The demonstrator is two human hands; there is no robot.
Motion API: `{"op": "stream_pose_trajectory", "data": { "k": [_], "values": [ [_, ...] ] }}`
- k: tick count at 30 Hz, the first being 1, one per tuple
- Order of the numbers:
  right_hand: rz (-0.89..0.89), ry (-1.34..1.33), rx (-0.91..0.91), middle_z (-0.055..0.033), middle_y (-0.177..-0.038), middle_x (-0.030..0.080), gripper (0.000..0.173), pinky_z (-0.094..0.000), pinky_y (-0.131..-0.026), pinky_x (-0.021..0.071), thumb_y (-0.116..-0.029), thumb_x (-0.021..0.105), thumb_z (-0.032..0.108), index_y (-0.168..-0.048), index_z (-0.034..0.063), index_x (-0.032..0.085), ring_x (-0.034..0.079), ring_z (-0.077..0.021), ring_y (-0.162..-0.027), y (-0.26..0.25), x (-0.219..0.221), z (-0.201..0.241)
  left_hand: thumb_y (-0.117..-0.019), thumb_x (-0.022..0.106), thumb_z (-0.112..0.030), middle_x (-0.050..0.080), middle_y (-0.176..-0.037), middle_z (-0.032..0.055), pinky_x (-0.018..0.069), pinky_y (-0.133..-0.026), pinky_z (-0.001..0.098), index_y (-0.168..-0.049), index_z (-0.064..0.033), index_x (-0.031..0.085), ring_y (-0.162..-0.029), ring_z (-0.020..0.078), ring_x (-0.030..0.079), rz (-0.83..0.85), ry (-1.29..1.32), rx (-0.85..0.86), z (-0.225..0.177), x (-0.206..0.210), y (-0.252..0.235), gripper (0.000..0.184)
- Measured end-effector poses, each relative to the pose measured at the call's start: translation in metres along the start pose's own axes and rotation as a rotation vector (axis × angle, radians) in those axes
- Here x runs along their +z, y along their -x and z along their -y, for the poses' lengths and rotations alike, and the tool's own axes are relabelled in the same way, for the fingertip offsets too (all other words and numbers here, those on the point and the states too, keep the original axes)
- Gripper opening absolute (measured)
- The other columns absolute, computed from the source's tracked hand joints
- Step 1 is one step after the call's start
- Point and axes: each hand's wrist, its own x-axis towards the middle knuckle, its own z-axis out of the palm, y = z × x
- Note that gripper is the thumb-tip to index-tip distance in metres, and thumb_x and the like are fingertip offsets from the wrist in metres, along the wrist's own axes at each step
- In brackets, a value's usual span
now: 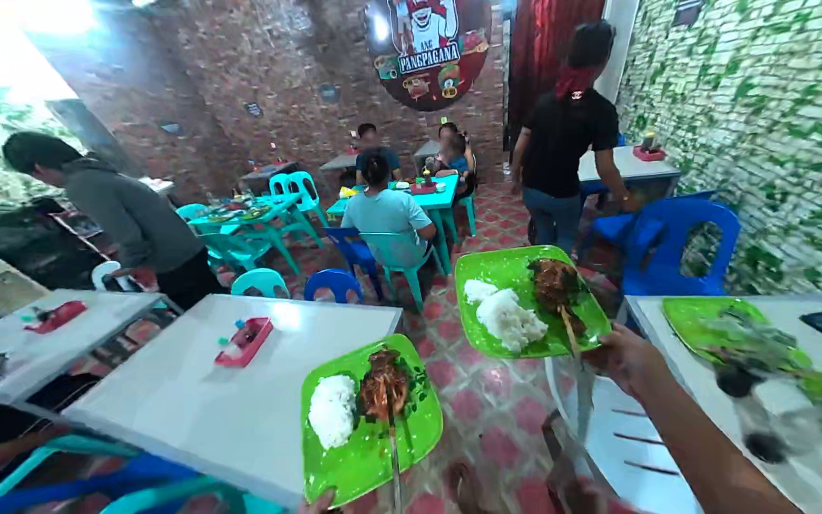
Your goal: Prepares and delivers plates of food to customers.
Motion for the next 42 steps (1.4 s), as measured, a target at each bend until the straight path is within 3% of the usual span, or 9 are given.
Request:
{"op": "stream_pose_trajectory", "data": {
  "k": [4,7,11,17,22,26,32,39,42],
  "values": [
    [-0.108,0.005,-0.004,-0.0116,-0.094,0.066,0.040,-0.0344,-0.060,0.0595,-0.1010,0.041,0.004,-0.141,0.0048,0.044,0.068,-0.0175,-0.068,-0.128,0.044,0.029,-0.1022,0.041,-0.003,0.068,-0.080,0.0061,0.0595,-0.059,0.0303,-0.123,0.0000,0.049,-0.063,0.0129,0.068,0.111,-0.044,-0.035,-0.042,0.121,-0.133,0.023],
    [-0.161,0.008,-0.050,-0.0004,-0.074,0.061,0.030,-0.0248,-0.047,0.0508,-0.0978,0.045,0.003,-0.127,0.0070,0.053,0.056,-0.0072,-0.052,-0.220,0.055,0.049,-0.1018,0.043,-0.003,0.068,-0.084,0.0091,0.0581,-0.059,0.0314,-0.126,0.0014,0.050,-0.065,0.0149,0.067,0.167,-0.068,-0.072,-0.071,0.223,-0.216,0.026],
    [-0.217,0.024,-0.030,0.0009,-0.073,0.060,0.028,-0.0246,-0.048,0.0523,-0.0990,0.043,0.004,-0.125,0.0092,0.052,0.056,-0.0068,-0.051,-0.347,0.055,0.081,-0.1039,0.044,-0.003,0.069,-0.095,0.0159,0.0604,-0.065,0.0347,-0.133,0.0030,0.049,-0.074,0.0202,0.070,0.202,-0.058,-0.150,-0.090,0.365,-0.314,0.030],
    [-0.185,0.043,-0.028,0.0000,-0.078,0.064,0.030,-0.0266,-0.053,0.0572,-0.0992,0.041,0.004,-0.128,0.0101,0.049,0.063,-0.0089,-0.058,-0.571,0.060,0.131,-0.1029,0.045,-0.003,0.069,-0.099,0.0170,0.0607,-0.070,0.0366,-0.133,0.0026,0.050,-0.079,0.0221,0.070,0.204,-0.003,-0.179,-0.072,0.561,-0.441,0.031],
    [-0.095,0.169,-0.031,-0.0018,-0.085,0.065,0.037,-0.0296,-0.058,0.0597,-0.1012,0.040,0.006,-0.138,0.0077,0.044,0.067,-0.0110,-0.063,-0.768,0.113,0.184,-0.1028,0.046,-0.002,0.067,-0.098,0.0161,0.0596,-0.068,0.0345,-0.133,0.0022,0.049,-0.077,0.0203,0.069,0.131,0.017,-0.232,-0.072,0.704,-0.523,0.030],
    [0.002,0.144,-0.024,-0.0061,-0.092,0.067,0.041,-0.0309,-0.061,0.0605,-0.1016,0.040,0.006,-0.143,0.0067,0.040,0.069,-0.0138,-0.068,-0.917,0.174,0.204,-0.1039,0.046,-0.002,0.067,-0.099,0.0172,0.0598,-0.067,0.0342,-0.134,0.0023,0.048,-0.077,0.0207,0.069,0.093,0.056,-0.263,-0.077,0.798,-0.596,0.031],
    [0.089,0.055,0.043,-0.0056,-0.097,0.065,0.040,-0.0307,-0.061,0.0586,-0.1007,0.038,0.007,-0.140,0.0112,0.042,0.068,-0.0136,-0.073,-1.126,0.261,0.184,-0.1053,0.043,-0.001,0.066,-0.106,0.0189,0.0598,-0.070,0.0363,-0.141,0.0013,0.042,-0.081,0.0227,0.069,0.060,0.174,-0.273,-0.073,0.915,-0.726,0.035],
    [0.139,0.076,0.122,-0.0088,-0.095,0.068,0.039,-0.0311,-0.056,0.0583,-0.1000,0.039,0.005,-0.138,0.0104,0.045,0.069,-0.0161,-0.070,-1.314,0.337,0.193,-0.1052,0.045,-0.002,0.064,-0.104,0.0187,0.0567,-0.064,0.0361,-0.140,0.0010,0.043,-0.074,0.0221,0.065,-0.070,0.198,-0.285,-0.090,1.029,-0.874,0.035],
    [0.175,0.134,0.144,-0.0091,-0.096,0.067,0.038,-0.0309,-0.055,0.0579,-0.0999,0.039,0.004,-0.137,0.0087,0.045,0.068,-0.0157,-0.068,-1.384,0.359,0.207,-0.1053,0.044,-0.002,0.064,-0.107,0.0202,0.0569,-0.067,0.0378,-0.141,0.0005,0.043,-0.078,0.0237,0.066,-0.135,0.210,-0.265,-0.096,1.064,-0.922,0.036]
  ]
}}
